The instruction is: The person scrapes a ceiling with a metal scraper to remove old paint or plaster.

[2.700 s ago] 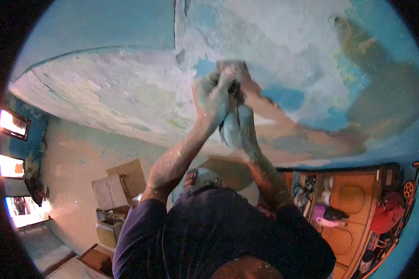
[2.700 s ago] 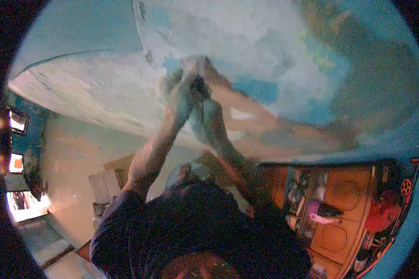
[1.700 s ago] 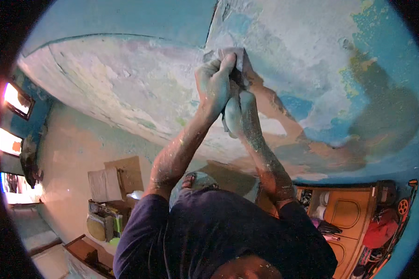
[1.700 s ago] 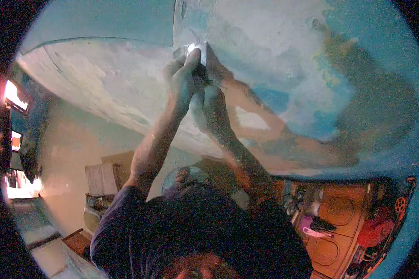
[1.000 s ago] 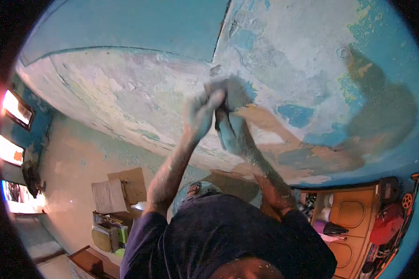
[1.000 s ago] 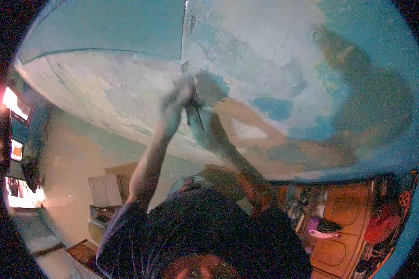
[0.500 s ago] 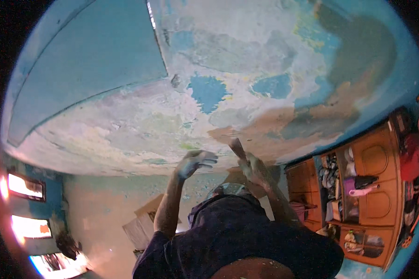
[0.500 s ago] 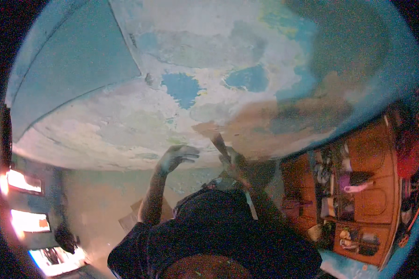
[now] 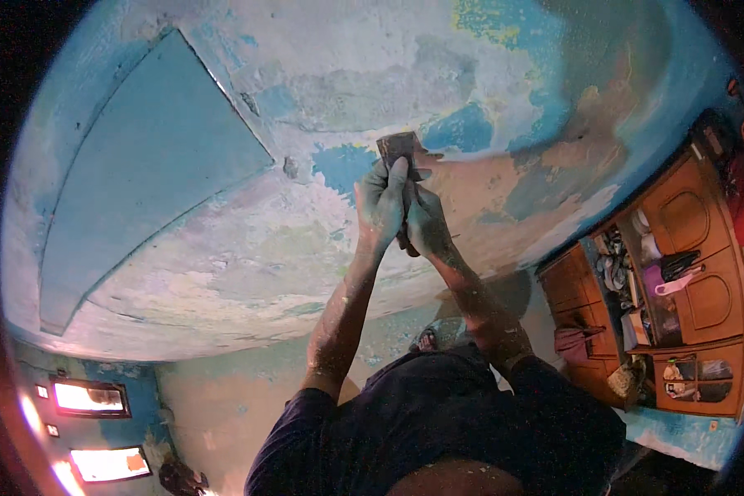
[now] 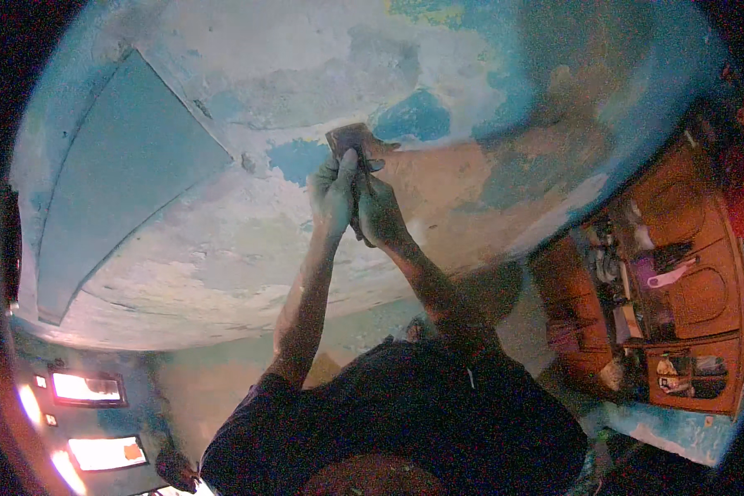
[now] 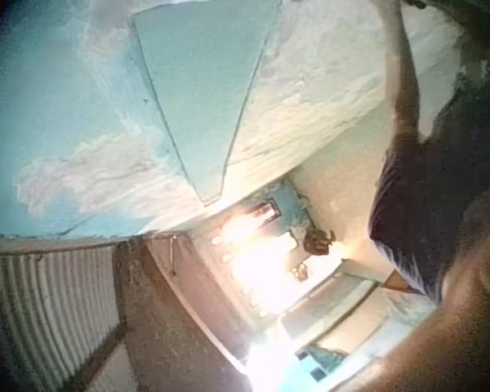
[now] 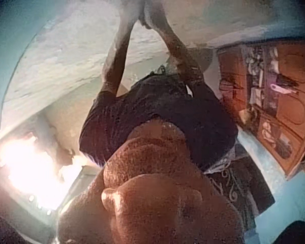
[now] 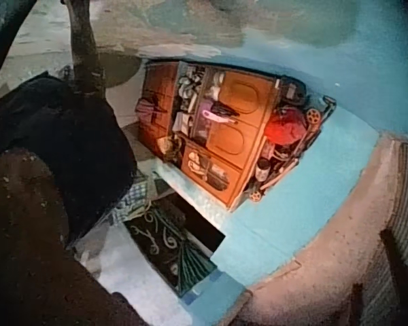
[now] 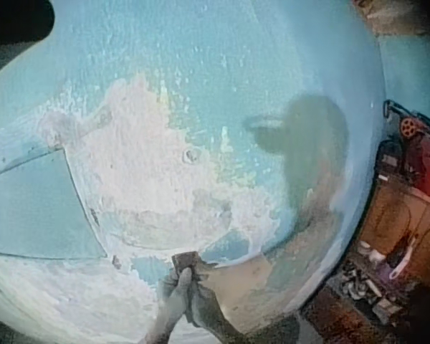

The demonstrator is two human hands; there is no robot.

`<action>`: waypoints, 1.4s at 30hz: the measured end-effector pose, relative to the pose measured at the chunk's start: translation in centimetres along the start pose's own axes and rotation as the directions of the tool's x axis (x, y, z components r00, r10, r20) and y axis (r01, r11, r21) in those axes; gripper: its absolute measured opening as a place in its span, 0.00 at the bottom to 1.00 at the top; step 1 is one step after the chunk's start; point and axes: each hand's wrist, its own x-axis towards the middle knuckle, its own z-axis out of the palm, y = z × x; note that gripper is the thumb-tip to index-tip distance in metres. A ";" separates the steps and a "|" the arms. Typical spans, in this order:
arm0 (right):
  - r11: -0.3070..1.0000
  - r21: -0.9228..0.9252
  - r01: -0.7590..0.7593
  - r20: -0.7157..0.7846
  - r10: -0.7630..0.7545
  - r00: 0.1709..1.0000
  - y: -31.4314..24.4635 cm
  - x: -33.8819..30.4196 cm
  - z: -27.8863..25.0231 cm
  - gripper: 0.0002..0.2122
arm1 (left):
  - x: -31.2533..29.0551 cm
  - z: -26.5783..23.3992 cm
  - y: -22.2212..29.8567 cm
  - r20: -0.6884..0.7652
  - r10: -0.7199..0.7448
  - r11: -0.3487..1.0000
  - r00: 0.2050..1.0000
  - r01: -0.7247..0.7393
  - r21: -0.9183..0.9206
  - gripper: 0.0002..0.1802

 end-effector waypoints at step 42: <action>0.958 0.274 -0.089 -0.006 0.094 0.996 -2.8 -0.4 1.3 0.19 | 2.6 1.9 4.1 0.106 0.186 0.816 0.977 -0.214 0.538 0.07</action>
